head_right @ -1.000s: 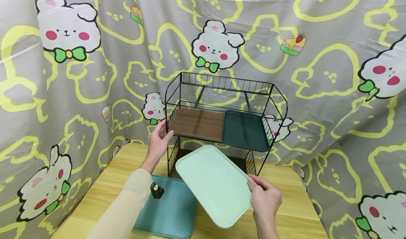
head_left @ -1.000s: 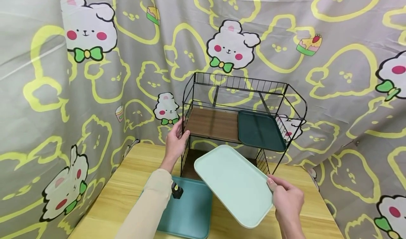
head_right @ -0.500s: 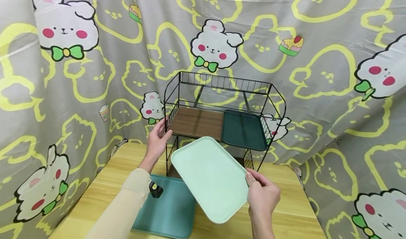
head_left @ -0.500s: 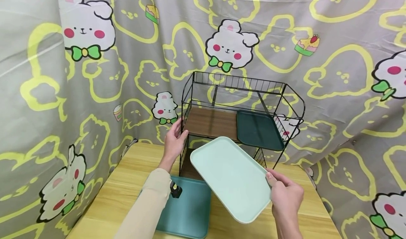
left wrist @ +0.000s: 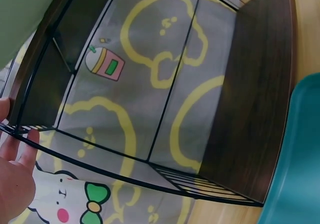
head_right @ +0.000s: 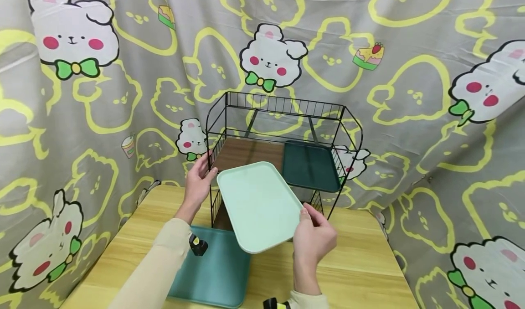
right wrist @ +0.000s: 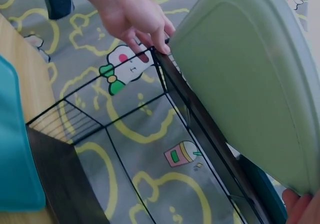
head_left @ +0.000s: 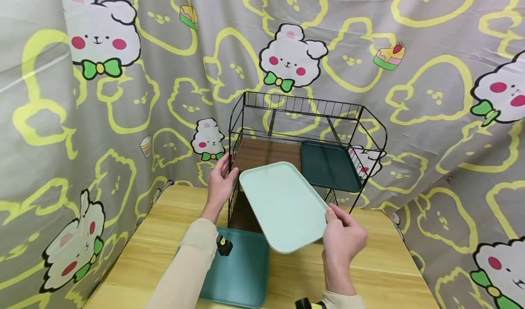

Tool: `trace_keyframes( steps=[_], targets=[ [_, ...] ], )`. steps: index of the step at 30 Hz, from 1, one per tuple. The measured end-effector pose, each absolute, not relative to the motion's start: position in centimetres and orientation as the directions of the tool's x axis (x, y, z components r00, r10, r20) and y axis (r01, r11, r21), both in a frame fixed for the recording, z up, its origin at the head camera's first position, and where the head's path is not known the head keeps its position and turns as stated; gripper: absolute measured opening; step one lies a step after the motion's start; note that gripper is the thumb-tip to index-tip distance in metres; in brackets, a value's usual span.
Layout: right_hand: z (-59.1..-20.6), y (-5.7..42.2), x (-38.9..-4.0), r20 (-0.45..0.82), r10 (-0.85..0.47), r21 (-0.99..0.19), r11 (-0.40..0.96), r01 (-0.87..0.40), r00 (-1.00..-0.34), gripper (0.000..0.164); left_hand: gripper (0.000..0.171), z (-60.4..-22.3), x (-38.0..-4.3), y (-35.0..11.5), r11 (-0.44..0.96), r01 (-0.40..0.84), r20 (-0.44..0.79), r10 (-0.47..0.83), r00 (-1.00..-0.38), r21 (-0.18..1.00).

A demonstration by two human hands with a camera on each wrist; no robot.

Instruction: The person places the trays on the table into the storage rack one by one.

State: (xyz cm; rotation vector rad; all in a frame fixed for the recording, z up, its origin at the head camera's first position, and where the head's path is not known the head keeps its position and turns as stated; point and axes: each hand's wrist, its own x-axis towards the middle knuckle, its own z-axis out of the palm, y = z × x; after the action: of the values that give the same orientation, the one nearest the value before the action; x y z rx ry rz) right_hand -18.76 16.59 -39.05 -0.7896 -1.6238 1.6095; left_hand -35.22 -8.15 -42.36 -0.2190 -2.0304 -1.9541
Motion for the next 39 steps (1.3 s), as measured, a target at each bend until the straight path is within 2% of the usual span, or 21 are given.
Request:
trace_keyframes(
  steps=[13,27,39],
  targets=[
    [-39.3,12.6,-21.2,0.150,0.859,-0.988,0.144,-0.049,-0.490,0.017,0.055,-42.3,-35.2,-8.2,0.063,0.320,0.325,-0.106,-0.940,0.945],
    [-39.4,10.6,-25.3,0.115,0.882,-0.990,0.065,-0.124,-0.456,0.016,0.057,-42.2,-34.9,-8.2,0.071,0.286,0.292,-0.106,-0.950,0.956],
    [-39.1,9.2,-27.2,0.066,0.899,-0.990,0.004,-0.142,-0.432,0.019,0.057,-42.2,-34.9,-8.1,0.047,0.321,0.324,-0.103,-0.940,0.946]
  ],
)
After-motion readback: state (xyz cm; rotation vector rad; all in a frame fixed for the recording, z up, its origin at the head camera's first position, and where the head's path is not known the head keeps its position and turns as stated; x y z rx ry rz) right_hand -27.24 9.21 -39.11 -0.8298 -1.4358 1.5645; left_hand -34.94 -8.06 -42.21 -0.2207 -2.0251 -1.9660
